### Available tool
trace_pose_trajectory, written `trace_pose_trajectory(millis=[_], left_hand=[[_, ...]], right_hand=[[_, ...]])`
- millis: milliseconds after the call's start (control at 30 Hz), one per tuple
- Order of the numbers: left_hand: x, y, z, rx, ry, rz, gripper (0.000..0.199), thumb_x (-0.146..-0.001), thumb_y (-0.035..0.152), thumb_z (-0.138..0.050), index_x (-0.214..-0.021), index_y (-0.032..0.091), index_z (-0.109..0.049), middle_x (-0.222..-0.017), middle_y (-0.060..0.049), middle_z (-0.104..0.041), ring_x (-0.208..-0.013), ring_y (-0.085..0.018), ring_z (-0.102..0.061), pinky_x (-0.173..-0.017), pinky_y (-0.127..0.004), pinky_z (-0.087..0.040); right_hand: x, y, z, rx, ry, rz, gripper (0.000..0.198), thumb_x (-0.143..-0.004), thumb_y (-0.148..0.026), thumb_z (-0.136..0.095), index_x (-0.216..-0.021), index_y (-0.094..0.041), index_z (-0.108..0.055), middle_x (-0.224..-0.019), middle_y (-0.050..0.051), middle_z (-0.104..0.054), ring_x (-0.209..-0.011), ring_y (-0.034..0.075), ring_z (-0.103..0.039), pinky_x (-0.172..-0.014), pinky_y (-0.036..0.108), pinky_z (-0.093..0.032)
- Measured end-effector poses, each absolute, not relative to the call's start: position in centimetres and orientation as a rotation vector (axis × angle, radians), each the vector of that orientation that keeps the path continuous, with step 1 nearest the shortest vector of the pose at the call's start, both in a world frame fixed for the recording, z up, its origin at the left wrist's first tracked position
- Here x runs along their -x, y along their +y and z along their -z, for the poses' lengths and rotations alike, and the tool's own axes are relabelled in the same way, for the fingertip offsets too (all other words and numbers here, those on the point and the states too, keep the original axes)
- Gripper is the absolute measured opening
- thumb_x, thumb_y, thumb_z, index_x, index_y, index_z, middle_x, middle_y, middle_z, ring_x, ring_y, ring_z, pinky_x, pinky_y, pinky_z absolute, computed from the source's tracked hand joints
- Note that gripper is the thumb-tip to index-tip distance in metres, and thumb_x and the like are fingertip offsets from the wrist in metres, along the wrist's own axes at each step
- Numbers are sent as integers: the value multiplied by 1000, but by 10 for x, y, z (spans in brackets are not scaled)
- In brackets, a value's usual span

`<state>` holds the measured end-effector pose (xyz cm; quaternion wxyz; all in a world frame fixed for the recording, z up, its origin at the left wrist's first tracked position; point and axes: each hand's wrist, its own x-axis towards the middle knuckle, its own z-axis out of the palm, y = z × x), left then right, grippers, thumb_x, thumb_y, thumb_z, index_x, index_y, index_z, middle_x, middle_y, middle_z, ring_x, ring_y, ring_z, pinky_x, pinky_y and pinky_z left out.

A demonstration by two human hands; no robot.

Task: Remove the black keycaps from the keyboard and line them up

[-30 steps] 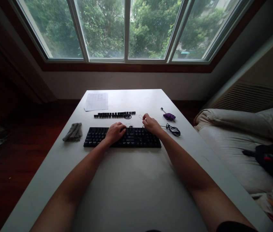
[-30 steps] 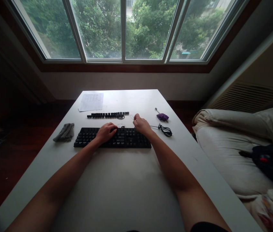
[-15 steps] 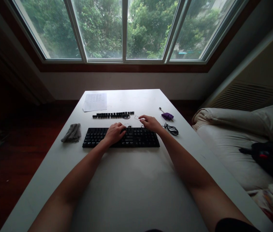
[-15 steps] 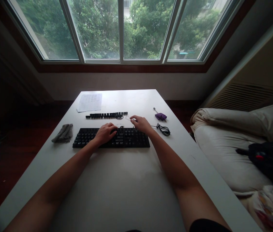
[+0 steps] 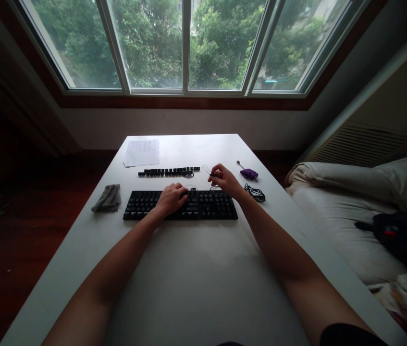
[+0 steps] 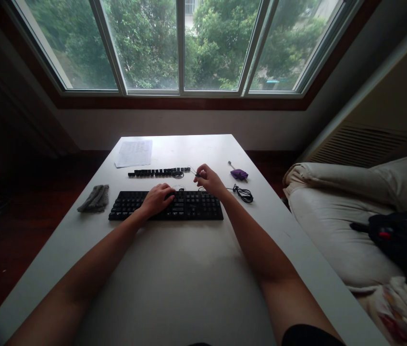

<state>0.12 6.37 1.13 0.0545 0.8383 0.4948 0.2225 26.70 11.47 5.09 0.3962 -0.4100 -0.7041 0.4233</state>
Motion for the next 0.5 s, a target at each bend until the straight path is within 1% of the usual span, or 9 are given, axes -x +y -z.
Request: trace_pose_trajectory(millis=[100, 233, 333, 400, 500], left_hand=[[0, 64, -10, -2544, 1489, -689, 24, -91, 33, -56, -111, 27, -69, -106, -7, -63, -100, -24, -58, -91, -39, -47], [0, 65, -9, -2562, 1486, -688, 24, -92, 33, -56, -111, 26, -68, -106, -7, -63, -100, -24, -58, -91, -39, -47], [1, 65, -8, -2576, 1477, -689, 25, -92, 34, -55, -112, 26, -68, -106, -6, -63, -100, -24, -57, -90, -39, -47], [1, 66, -8, -2582, 1468, -690, 25, -93, 34, -54, -112, 26, -68, -106, -6, -63, -100, -24, -57, -91, -39, -47], [1, 67, -7, -2584, 1466, -697, 25, -93, 34, -55, -112, 26, -68, -106, -6, -63, -100, -24, -57, -91, -40, -47]], right_hand=[[-265, 114, -50, 1060, -1779, -913, 20, -82, -34, -62, -95, -23, -51, -81, 1, -68, -69, 15, -63, -71, 30, -53], [-265, 116, -48, 1036, -1769, -827, 21, -81, -38, -65, -94, -22, -58, -77, 0, -65, -65, 14, -61, -68, 30, -51], [-265, 116, -48, 983, -1729, -878, 26, -82, -43, -66, -96, -21, -63, -75, 1, -64, -62, 13, -57, -63, 28, -49], [-265, 115, -50, 963, -1704, -935, 30, -83, -45, -65, -100, -20, -66, -73, 1, -63, -58, 12, -54, -58, 27, -46], [-265, 112, -54, 959, -1652, -1043, 38, -82, -47, -67, -111, -21, -64, -67, -1, -62, -50, 9, -44, -48, 24, -38]])
